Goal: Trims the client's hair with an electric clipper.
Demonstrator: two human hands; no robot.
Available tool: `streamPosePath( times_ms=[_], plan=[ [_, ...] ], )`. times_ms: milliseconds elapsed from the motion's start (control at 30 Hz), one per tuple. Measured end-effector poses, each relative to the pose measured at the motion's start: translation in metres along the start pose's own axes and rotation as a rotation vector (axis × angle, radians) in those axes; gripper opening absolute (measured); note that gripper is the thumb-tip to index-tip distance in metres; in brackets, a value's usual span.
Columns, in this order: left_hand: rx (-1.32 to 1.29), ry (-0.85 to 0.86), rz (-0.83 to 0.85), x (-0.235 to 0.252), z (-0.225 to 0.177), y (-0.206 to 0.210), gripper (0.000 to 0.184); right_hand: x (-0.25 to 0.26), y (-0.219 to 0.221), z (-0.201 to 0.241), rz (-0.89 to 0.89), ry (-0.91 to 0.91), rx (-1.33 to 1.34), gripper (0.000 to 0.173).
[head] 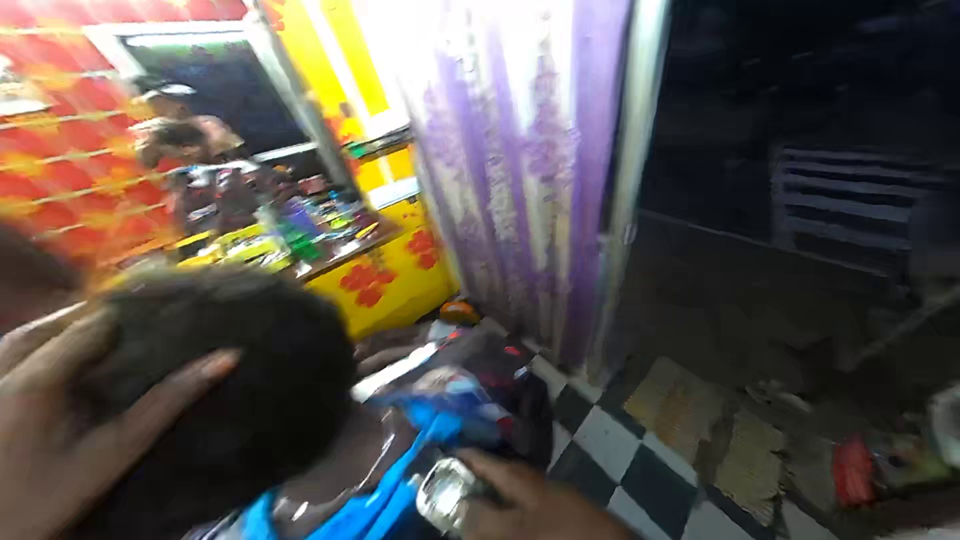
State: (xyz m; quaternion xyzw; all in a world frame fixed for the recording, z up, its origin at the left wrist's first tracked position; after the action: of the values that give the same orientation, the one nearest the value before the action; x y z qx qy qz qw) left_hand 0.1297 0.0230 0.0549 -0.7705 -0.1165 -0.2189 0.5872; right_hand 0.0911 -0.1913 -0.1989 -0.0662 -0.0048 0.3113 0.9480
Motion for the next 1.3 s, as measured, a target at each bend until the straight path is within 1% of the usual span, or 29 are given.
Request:
streamPosePath(
  times_ms=[33, 67, 100, 167, 233, 367, 500, 600, 633, 667, 700, 733, 767, 800, 833, 867, 900, 967, 1000, 1033, 1067, 1133, 1167, 1200, 1267, 1300],
  plan=[
    [0.052, -0.051, 0.001, 0.001, 0.027, 0.000, 0.067, -0.001, 0.004, -0.001, 0.033, 0.034, 0.031, 0.052],
    [0.080, -0.091, 0.004, 0.005, 0.043, 0.000, 0.070, 0.000, 0.008, -0.004, 0.061, 0.055, 0.048, 0.053],
    [0.105, -0.121, 0.015, 0.008, 0.052, -0.001, 0.073, 0.004, 0.010, -0.007, 0.074, 0.064, 0.054, 0.055],
    [0.077, -0.166, 0.080, 0.020, 0.062, 0.001, 0.078, 0.010, 0.011, -0.006, 0.072, 0.046, 0.060, 0.057],
    [-0.028, -0.215, 0.147, 0.030, 0.077, 0.007, 0.077, 0.014, 0.013, -0.004, 0.080, 0.035, 0.084, 0.059],
    [-0.211, -0.272, 0.219, 0.044, 0.103, 0.020, 0.068, 0.024, 0.017, 0.001, 0.119, 0.040, 0.093, 0.062],
    [-0.362, -0.413, 0.244, 0.052, 0.134, 0.036, 0.068, 0.036, 0.017, 0.007, 0.123, 0.028, 0.061, 0.065],
    [-0.497, -0.497, 0.249, 0.054, 0.155, 0.051, 0.068, 0.043, 0.015, 0.008, 0.123, 0.039, 0.078, 0.063],
    [-0.506, -0.488, 0.231, 0.056, 0.161, 0.052, 0.070, 0.045, 0.015, 0.010, 0.138, 0.046, 0.112, 0.062],
    [-0.479, -0.449, 0.173, 0.058, 0.165, 0.048, 0.071, 0.048, 0.014, 0.011, 0.154, 0.058, 0.154, 0.062],
    [-0.410, -0.383, 0.055, 0.058, 0.168, 0.037, 0.069, 0.051, 0.013, 0.012, 0.173, 0.066, 0.187, 0.062],
    [-0.329, -0.298, -0.111, 0.053, 0.168, 0.019, 0.061, 0.055, 0.009, 0.013, 0.184, 0.061, 0.201, 0.063],
    [-0.239, -0.204, -0.288, 0.042, 0.166, -0.001, 0.051, 0.060, 0.003, 0.016, 0.174, 0.044, 0.190, 0.068],
    [-0.157, -0.128, -0.428, 0.024, 0.155, -0.019, 0.043, 0.065, -0.006, 0.021, 0.145, 0.020, 0.140, 0.076],
    [-0.108, -0.056, -0.554, -0.001, 0.138, -0.030, 0.039, 0.071, -0.018, 0.028, 0.096, -0.012, 0.035, 0.079],
    [-0.101, -0.007, -0.619, -0.029, 0.117, -0.030, 0.039, 0.077, -0.032, 0.039, 0.034, -0.057, -0.128, 0.076],
    [-0.125, 0.026, -0.632, -0.056, 0.096, -0.021, 0.046, 0.082, -0.046, 0.053, -0.043, -0.123, -0.333, 0.071],
    [-0.151, 0.033, -0.549, -0.105, 0.067, 0.025, 0.064, 0.092, -0.063, 0.093, -0.168, -0.327, -0.710, 0.062],
    [-0.127, 0.054, -0.487, -0.123, 0.055, 0.055, 0.057, 0.097, -0.062, 0.114, -0.179, -0.440, -0.848, 0.057],
    [-0.092, 0.108, -0.414, -0.134, 0.040, 0.085, 0.041, 0.103, -0.057, 0.131, -0.165, -0.548, -0.983, 0.052],
    [-0.034, 0.155, -0.298, -0.139, 0.025, 0.112, 0.035, 0.109, -0.049, 0.145, -0.133, -0.647, -1.121, 0.048],
    [0.082, 0.178, -0.112, -0.140, 0.007, 0.153, 0.039, 0.124, -0.030, 0.162, -0.043, -0.770, -1.363, 0.044],
    [0.112, 0.151, -0.058, -0.139, 0.006, 0.166, 0.040, 0.132, -0.020, 0.166, 0.007, -0.799, -1.463, 0.041],
    [0.134, 0.128, -0.038, -0.139, 0.006, 0.174, 0.040, 0.139, -0.010, 0.169, 0.055, -0.822, -1.539, 0.038],
    [0.187, 0.112, -0.046, -0.139, 0.006, 0.183, 0.039, 0.149, 0.007, 0.172, 0.140, -0.839, -1.632, 0.033],
    [0.200, 0.113, -0.057, -0.140, 0.006, 0.184, 0.039, 0.154, 0.014, 0.173, 0.169, -0.855, -1.662, 0.033]
  ],
)
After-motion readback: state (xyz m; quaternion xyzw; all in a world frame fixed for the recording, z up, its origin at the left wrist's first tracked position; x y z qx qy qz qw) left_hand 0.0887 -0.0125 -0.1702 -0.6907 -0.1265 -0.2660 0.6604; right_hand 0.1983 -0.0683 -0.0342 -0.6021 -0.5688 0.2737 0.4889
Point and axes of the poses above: each hand's wrist, its own x-axis towards the middle knuckle, its own y-axis out of the palm, z = x × y, the point moved 10 cm from there along x, towards the middle knuckle, and after that the axes turned 1 degree about -z, right-handed, at the moved point
